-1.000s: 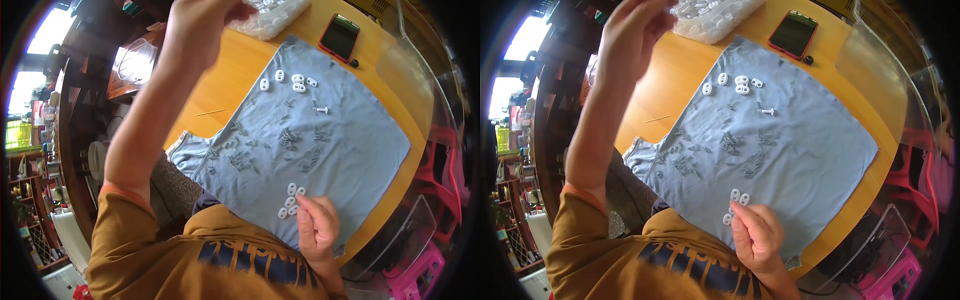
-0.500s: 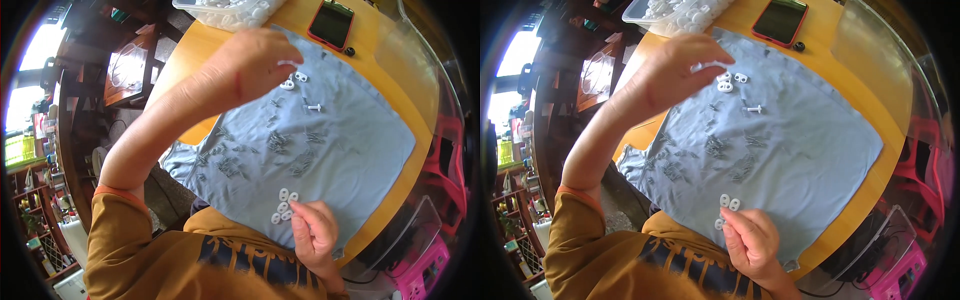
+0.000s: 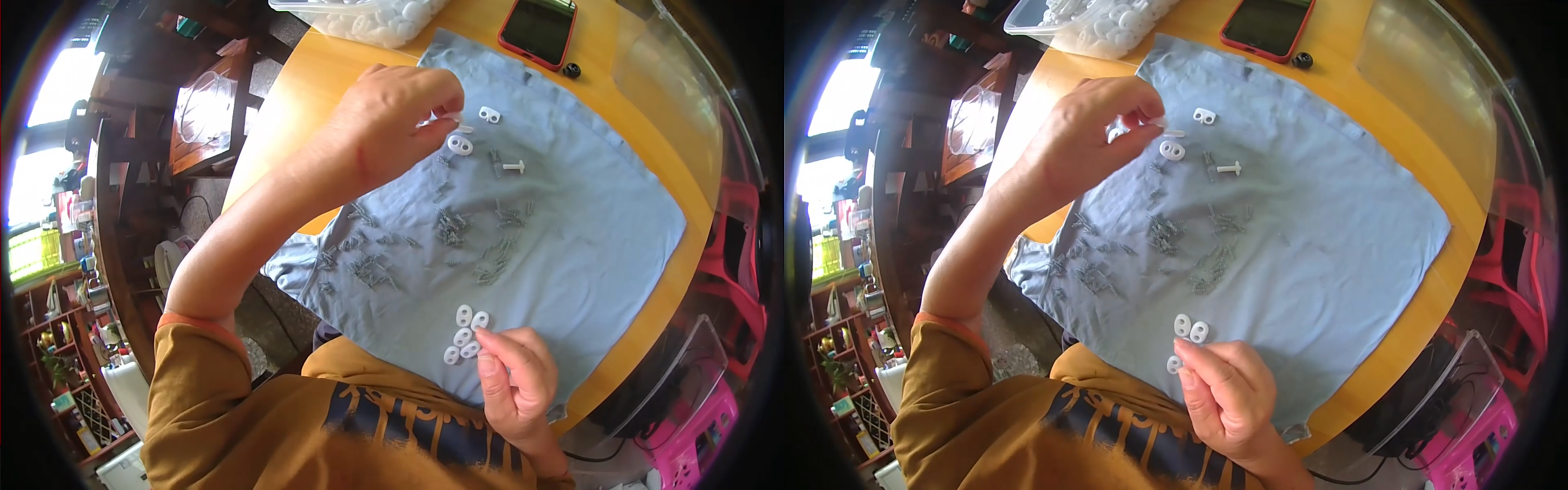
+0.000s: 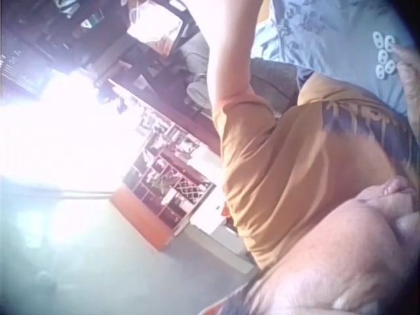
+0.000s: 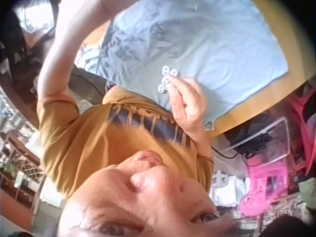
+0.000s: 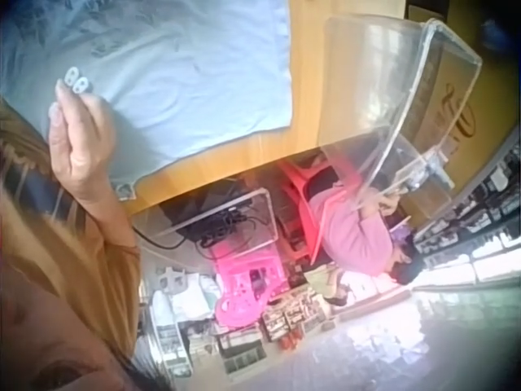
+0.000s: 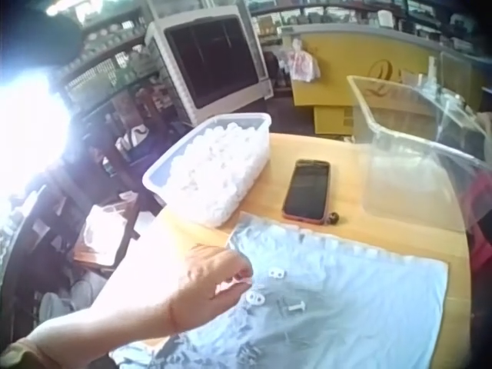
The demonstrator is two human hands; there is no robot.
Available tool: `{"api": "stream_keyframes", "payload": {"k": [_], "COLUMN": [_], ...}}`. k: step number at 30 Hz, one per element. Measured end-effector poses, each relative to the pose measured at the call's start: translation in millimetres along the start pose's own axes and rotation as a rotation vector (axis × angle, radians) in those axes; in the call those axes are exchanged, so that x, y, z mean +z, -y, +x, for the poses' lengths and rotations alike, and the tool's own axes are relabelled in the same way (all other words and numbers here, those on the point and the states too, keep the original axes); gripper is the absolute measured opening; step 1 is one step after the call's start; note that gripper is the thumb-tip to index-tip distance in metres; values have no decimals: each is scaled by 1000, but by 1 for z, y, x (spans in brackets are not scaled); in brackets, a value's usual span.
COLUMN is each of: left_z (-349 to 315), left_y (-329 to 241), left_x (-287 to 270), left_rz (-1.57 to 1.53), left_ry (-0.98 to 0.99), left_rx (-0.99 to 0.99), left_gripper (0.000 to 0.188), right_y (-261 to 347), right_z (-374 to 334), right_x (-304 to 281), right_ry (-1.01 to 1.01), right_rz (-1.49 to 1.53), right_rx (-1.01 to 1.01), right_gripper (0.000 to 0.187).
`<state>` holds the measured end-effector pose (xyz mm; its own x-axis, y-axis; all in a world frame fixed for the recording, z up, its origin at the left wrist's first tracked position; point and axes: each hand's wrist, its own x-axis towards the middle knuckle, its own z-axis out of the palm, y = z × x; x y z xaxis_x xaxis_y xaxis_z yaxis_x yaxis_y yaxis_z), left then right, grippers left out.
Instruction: Assembling small plastic components by inserting metal screws into them by hand.
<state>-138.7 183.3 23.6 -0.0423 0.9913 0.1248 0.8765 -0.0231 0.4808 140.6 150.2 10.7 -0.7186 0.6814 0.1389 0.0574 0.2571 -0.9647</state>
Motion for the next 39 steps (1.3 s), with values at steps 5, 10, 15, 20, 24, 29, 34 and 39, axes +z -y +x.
{"api": "stream_keyframes", "payload": {"k": [5,10,15,20,24,29,34,39], "left_z": [-22,-69,-107,-112,-80,-26,-12,-7], "left_y": [-28,-62,-82,-80,-52,-23,-12,-12], "left_x": [-10,-10,13,27,14,11,21,18], "left_rz": [-366,-510,-372,-200,-57,102,180,99], "left_ry": [-106,67,192,124,-32,-180,-115,-39], "left_rx": [-252,-132,23,62,69,60,99,7], "left_gripper": [18,16,31,36,18,13,12,13], "right_y": [1,2,5,3,5,9,7,9], "right_z": [-4,-4,-4,-6,-8,-8,-7,-7], "right_x": [-1,-2,-3,1,3,1,0,-3], "right_ry": [-10,-17,-9,-60,-71,-62,-77,-54], "right_rz": [15,10,-27,-22,-19,-44,-18,14], "right_rx": [20,35,-19,-19,-33,-65,-54,-51], "right_gripper": [25,24,24,24,24,23,24,24]}}
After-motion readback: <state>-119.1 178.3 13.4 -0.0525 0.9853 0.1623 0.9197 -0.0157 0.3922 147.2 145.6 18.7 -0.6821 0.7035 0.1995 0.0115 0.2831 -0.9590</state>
